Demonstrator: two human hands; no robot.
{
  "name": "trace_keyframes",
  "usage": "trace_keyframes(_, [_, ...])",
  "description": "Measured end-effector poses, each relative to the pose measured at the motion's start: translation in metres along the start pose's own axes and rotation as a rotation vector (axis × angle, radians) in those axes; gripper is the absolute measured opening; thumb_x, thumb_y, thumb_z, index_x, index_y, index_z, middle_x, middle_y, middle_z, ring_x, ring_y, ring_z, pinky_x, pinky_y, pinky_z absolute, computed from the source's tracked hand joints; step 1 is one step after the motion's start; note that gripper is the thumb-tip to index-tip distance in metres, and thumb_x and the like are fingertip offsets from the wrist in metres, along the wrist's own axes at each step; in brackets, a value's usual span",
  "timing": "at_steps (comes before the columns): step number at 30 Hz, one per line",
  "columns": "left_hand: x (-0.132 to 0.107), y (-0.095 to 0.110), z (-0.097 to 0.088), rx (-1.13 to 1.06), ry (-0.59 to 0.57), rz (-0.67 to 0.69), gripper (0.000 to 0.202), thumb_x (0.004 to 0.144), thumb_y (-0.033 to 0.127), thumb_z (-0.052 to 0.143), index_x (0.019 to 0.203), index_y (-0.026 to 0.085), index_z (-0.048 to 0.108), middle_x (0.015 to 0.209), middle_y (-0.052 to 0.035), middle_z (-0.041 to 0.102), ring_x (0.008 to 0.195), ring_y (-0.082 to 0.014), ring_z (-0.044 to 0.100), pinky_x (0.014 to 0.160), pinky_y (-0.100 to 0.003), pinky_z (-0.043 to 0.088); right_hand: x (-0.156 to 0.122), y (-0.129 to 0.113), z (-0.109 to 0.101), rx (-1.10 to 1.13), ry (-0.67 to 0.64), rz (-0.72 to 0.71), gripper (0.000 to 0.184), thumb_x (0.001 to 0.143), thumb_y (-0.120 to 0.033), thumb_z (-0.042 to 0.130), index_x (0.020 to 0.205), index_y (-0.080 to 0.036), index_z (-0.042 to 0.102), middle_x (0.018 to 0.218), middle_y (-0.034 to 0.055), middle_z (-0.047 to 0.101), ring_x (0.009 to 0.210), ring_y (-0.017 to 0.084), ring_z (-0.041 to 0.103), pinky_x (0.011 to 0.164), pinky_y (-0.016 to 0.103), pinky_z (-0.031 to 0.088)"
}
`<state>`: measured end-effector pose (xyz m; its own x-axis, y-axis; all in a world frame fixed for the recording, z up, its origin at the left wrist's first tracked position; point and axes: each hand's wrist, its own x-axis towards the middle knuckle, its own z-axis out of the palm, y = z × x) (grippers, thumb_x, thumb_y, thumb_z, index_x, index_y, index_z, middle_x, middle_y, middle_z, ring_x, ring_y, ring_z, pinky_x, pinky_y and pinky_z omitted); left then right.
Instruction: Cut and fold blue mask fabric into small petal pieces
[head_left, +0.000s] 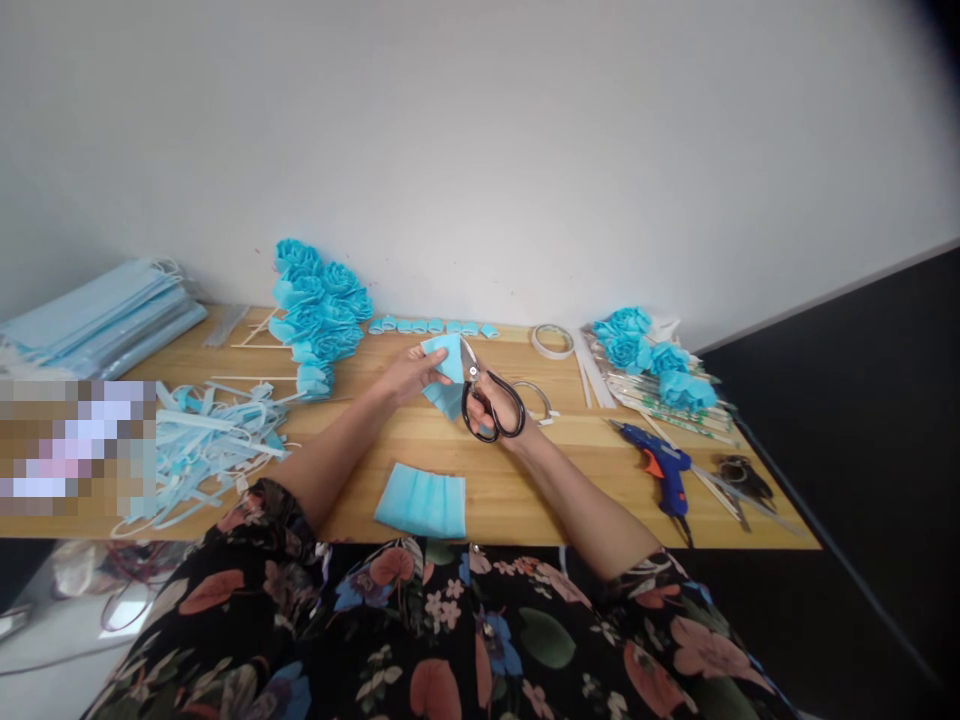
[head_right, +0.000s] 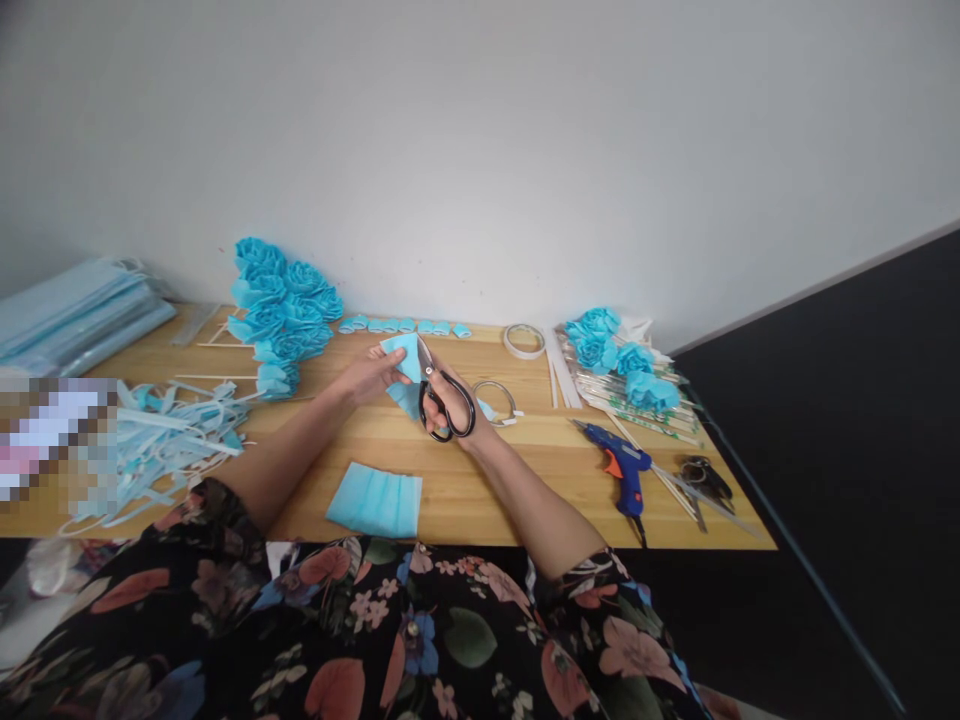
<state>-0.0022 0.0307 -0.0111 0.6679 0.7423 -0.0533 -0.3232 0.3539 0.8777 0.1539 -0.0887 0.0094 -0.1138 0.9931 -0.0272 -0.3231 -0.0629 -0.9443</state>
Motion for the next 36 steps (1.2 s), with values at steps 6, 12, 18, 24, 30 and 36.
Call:
trace_keyframes(6, [-0.0004,-0.0002,-0.0005,-0.006,0.020,0.009,0.039,0.071,0.037,0.087,0.094,0.009,0.074,0.079,-0.0076,0.076,0.060,-0.0117,0.067,0.059,-0.020,0.057,-0.0032,-0.0024,-0.0017,0.069,-0.062,0.038,0.068,0.080,-0.075,0.059,0.124,-0.022,0.058,0.058,-0.0075,0.049,0.042,0.007,0.036,0.055,0.028,0.051])
trace_keyframes(12, [-0.0017,-0.0002,0.0022,0.024,0.016,0.019,0.043,0.066,0.041,0.089,0.090,0.009,0.074,0.079,-0.0083,0.075,0.063,-0.0135,0.069,0.060,-0.021,0.058,-0.0036,-0.0019,-0.0037,0.088,-0.102,0.081,0.064,0.080,-0.074,0.060,0.120,-0.024,0.059,0.062,-0.0049,0.051,0.045,0.009,0.037,0.058,0.032,0.049])
trace_keyframes(18, [-0.0040,0.0002,0.0053,0.086,-0.007,-0.022,0.042,0.062,0.043,0.090,0.082,0.009,0.074,0.079,-0.0098,0.076,0.063,-0.0140,0.068,0.061,-0.023,0.058,-0.0020,-0.0036,-0.0037,0.040,-0.074,0.089,0.063,0.076,-0.081,0.057,0.099,-0.022,0.062,0.059,-0.0040,0.048,0.044,0.010,0.036,0.054,0.031,0.046])
trace_keyframes(24, [-0.0028,0.0005,0.0039,0.056,0.004,-0.021,0.043,0.061,0.042,0.091,0.083,0.010,0.073,0.076,-0.0065,0.074,0.062,-0.0133,0.067,0.061,-0.023,0.059,-0.0017,-0.0048,-0.0021,0.061,-0.017,0.054,0.056,0.078,-0.076,0.060,0.094,-0.023,0.062,0.058,-0.0050,0.046,0.042,0.009,0.034,0.055,0.032,0.049])
trace_keyframes(30, [-0.0013,-0.0008,0.0013,0.060,-0.007,-0.002,0.043,0.065,0.043,0.089,0.086,0.009,0.073,0.080,-0.0077,0.075,0.064,-0.0136,0.068,0.063,-0.023,0.058,0.0005,0.0004,-0.0024,0.054,0.027,0.035,0.057,0.082,-0.069,0.062,0.118,-0.026,0.059,0.055,-0.0085,0.044,0.038,0.007,0.028,0.046,0.027,0.046])
trace_keyframes(36, [0.0000,-0.0015,-0.0011,0.053,0.001,-0.010,0.046,0.064,0.043,0.090,0.091,0.008,0.074,0.082,-0.0088,0.076,0.065,-0.0144,0.069,0.062,-0.023,0.058,-0.0016,-0.0018,-0.0006,0.044,-0.007,-0.012,0.058,0.084,-0.066,0.061,0.122,-0.022,0.055,0.053,-0.0109,0.044,0.035,0.006,0.026,0.041,0.023,0.042])
